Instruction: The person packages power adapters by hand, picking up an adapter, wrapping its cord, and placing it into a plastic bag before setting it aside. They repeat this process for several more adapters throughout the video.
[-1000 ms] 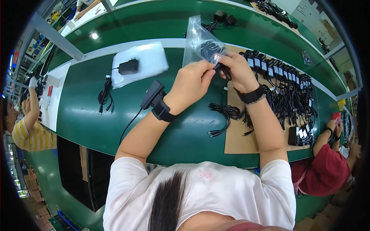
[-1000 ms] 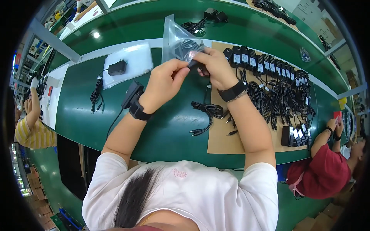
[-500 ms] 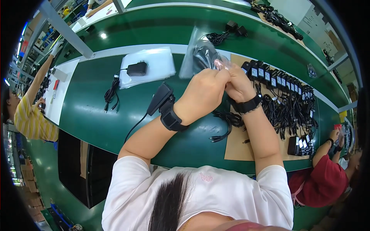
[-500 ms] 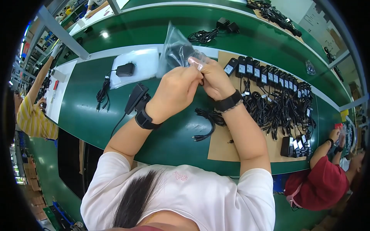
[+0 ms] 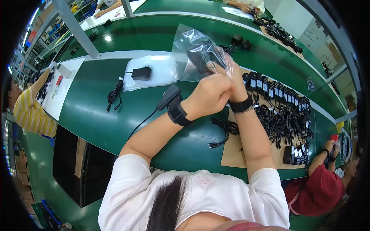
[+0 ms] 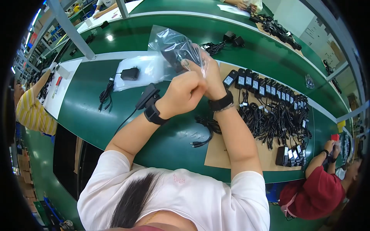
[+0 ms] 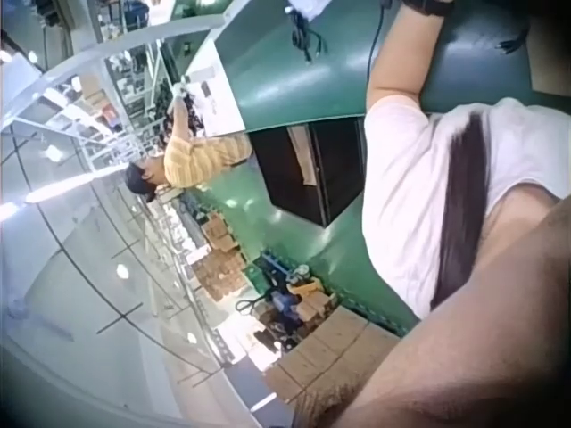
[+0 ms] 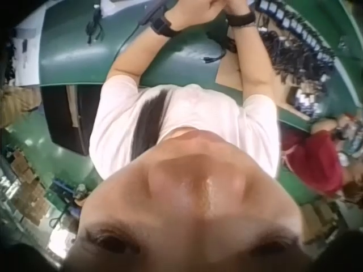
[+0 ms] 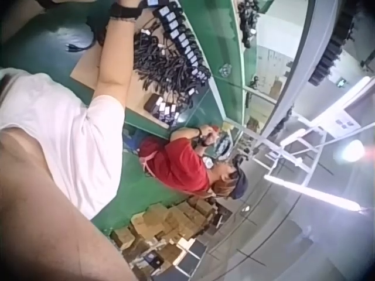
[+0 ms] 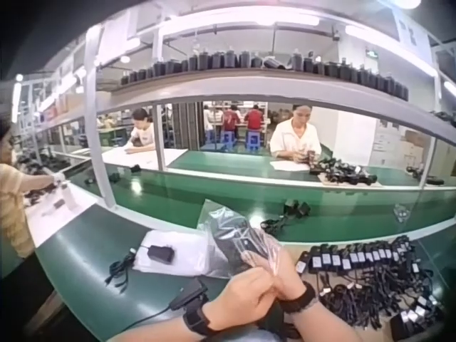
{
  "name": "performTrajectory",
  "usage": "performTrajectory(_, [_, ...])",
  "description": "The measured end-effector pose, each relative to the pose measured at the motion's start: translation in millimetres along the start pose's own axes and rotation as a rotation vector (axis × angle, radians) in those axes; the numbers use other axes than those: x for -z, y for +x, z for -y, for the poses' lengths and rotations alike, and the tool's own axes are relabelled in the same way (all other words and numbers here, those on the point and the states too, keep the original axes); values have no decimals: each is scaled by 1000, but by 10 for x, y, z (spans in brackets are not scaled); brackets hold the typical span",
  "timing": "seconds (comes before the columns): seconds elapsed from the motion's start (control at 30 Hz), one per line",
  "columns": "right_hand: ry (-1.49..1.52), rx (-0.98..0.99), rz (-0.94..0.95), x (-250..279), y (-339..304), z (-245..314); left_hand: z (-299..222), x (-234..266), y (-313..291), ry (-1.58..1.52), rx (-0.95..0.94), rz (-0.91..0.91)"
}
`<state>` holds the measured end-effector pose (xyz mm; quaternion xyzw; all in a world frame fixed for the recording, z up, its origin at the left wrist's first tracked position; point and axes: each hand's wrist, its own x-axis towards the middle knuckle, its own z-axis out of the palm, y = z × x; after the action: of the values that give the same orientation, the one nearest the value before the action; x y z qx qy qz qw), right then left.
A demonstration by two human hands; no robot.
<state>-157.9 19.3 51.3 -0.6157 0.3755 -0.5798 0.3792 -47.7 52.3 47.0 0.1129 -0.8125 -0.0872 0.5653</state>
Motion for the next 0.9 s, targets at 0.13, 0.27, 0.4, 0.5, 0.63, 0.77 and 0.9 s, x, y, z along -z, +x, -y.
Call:
performTrajectory(0.13, [459, -253, 107, 41, -40, 51, -238, 388, 299, 381, 483, -62])
performTrajectory(0.27, [224, -239, 182, 39, -130, 58, 367, 884, 145, 959, 203, -319])
performTrajectory(0.4, [48, -51, 96, -130, -205, -20, 388, 522, -26, -512, 867, -119])
performTrajectory(0.5, [-59, 39, 5, -261, -308, 28, 320, 219, -239, -616, 810, -305])
performTrajectory(0.63, [56, 69, 33, -223, -311, -51, 303, 64, -377, -854, 855, -366])
performTrajectory(0.77, [-105, 137, 60, -169, -280, -88, 285, 237, -291, -922, 919, -187])
performTrajectory(0.9, [-66, 118, 109, -209, -305, -177, 414, 294, -440, -940, 983, -178])
